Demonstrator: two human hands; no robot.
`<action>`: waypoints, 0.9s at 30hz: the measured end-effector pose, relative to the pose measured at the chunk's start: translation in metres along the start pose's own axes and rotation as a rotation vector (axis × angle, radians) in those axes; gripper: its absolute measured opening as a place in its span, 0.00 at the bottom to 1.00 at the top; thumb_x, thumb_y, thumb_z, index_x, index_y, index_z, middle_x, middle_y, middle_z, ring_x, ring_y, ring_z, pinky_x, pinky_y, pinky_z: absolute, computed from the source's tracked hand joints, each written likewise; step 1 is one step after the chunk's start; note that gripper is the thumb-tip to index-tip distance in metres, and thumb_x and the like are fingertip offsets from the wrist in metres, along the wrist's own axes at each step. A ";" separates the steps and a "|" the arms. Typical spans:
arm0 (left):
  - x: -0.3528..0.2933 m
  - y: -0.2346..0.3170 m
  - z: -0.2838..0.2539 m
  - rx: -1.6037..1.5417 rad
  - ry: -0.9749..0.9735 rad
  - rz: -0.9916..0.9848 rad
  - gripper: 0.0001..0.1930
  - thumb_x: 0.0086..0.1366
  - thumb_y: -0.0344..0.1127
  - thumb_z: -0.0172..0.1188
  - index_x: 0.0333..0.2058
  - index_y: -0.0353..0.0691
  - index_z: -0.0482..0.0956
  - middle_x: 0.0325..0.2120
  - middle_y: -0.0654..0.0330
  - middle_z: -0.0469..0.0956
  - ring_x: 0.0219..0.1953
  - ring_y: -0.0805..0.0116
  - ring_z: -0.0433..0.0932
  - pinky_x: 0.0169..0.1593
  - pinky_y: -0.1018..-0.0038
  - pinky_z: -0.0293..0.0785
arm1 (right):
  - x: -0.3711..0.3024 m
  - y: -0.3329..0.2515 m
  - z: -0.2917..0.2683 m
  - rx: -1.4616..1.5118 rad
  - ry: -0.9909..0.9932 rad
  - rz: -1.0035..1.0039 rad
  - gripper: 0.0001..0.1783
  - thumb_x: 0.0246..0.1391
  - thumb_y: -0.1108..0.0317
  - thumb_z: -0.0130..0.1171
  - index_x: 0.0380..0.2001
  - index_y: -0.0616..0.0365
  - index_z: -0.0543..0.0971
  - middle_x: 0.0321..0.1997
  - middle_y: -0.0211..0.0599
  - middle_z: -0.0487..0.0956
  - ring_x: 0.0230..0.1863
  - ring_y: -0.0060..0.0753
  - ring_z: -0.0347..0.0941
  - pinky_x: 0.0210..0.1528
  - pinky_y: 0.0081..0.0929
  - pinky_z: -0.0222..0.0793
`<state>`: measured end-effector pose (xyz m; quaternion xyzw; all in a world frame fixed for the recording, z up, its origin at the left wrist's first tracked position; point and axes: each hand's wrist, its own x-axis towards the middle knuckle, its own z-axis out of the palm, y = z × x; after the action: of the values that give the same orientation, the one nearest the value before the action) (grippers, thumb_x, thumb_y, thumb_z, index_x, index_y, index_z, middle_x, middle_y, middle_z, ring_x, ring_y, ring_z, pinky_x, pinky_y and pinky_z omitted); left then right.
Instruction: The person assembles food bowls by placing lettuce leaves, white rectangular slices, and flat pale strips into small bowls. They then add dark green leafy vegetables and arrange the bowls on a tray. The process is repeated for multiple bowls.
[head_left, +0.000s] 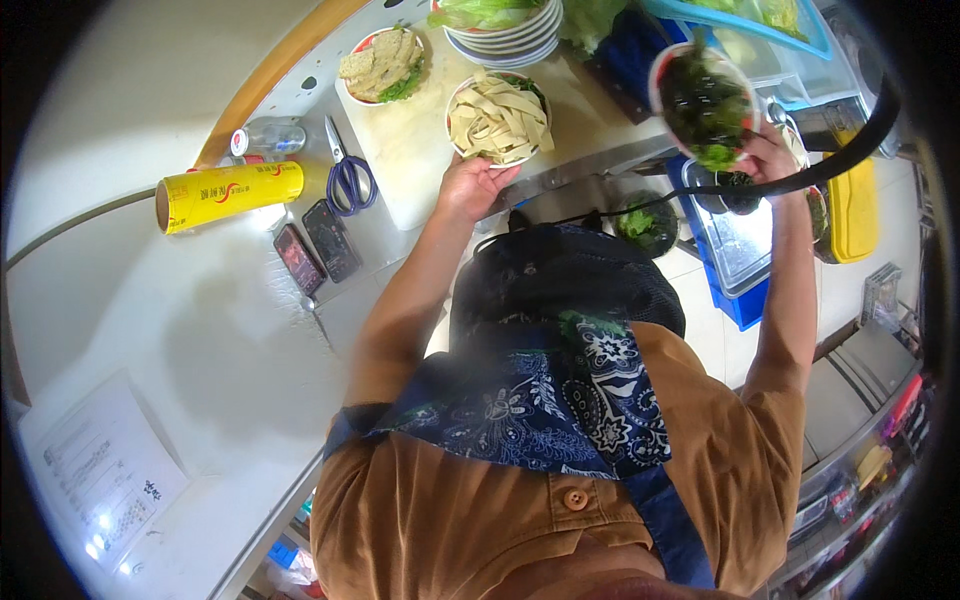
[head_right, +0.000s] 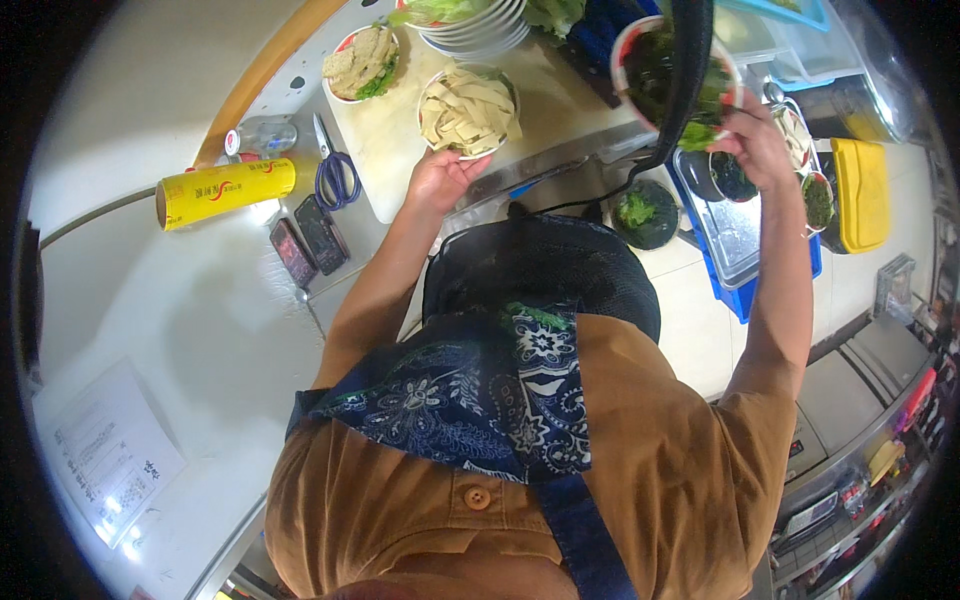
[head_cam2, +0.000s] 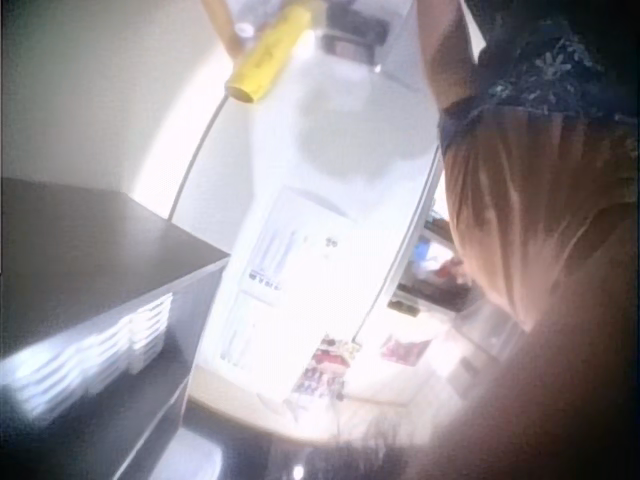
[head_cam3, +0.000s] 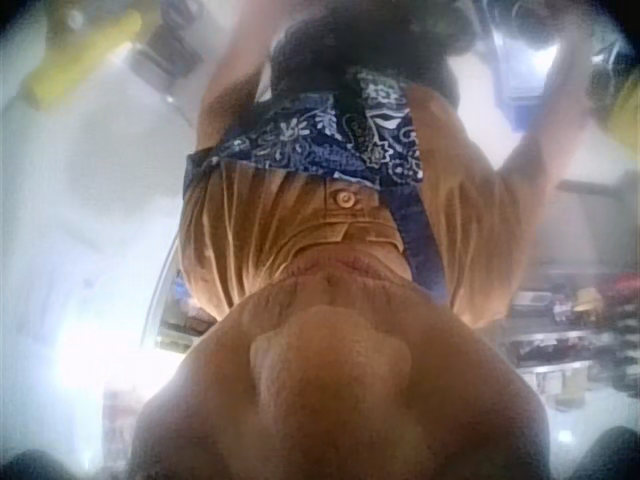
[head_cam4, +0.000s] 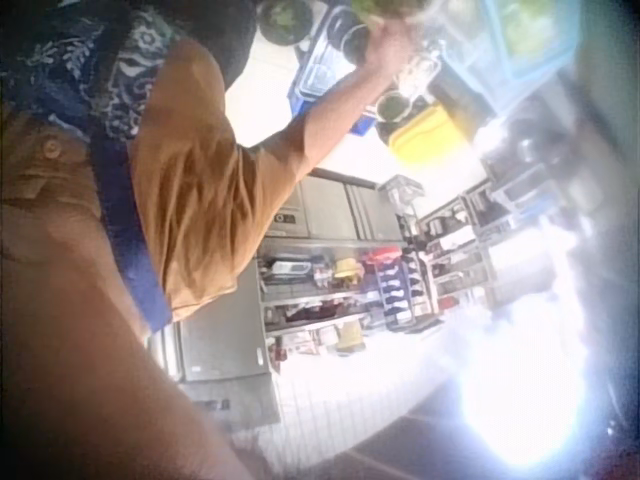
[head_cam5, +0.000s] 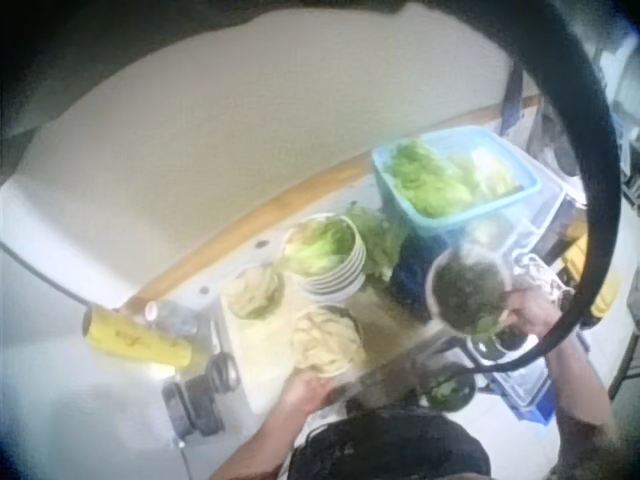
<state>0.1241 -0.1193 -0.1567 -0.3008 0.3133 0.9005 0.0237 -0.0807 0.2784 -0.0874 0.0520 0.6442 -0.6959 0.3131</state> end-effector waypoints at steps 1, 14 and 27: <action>0.000 -0.001 -0.001 0.027 0.045 0.021 0.32 0.57 0.19 0.45 0.61 0.43 0.54 0.55 0.48 0.67 0.52 0.47 0.73 0.54 0.52 0.72 | 0.000 0.002 0.012 -0.011 -0.077 -0.014 0.24 0.49 0.81 0.48 0.53 0.66 0.68 0.41 0.43 0.77 0.33 0.31 0.78 0.30 0.25 0.81; -0.071 0.060 -0.118 0.115 0.144 0.023 0.29 0.55 0.20 0.49 0.58 0.39 0.60 0.51 0.47 0.72 0.47 0.52 0.78 0.46 0.54 0.79 | 0.054 0.066 0.159 -0.275 -0.457 0.179 0.19 0.47 0.77 0.50 0.46 0.61 0.69 0.31 0.34 0.72 0.27 0.28 0.72 0.24 0.28 0.73; -0.102 0.058 -0.120 0.997 0.544 0.332 0.22 0.67 0.28 0.45 0.60 0.33 0.58 0.36 0.54 0.75 0.33 0.71 0.75 0.35 0.76 0.76 | 0.040 0.016 0.206 -1.230 -0.257 -0.401 0.17 0.48 0.73 0.52 0.43 0.68 0.75 0.27 0.54 0.79 0.29 0.42 0.79 0.34 0.34 0.73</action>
<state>0.2573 -0.2206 -0.1428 -0.4204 0.7363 0.5268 -0.0604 -0.0366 0.0724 -0.0865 -0.3408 0.8790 -0.2466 0.2244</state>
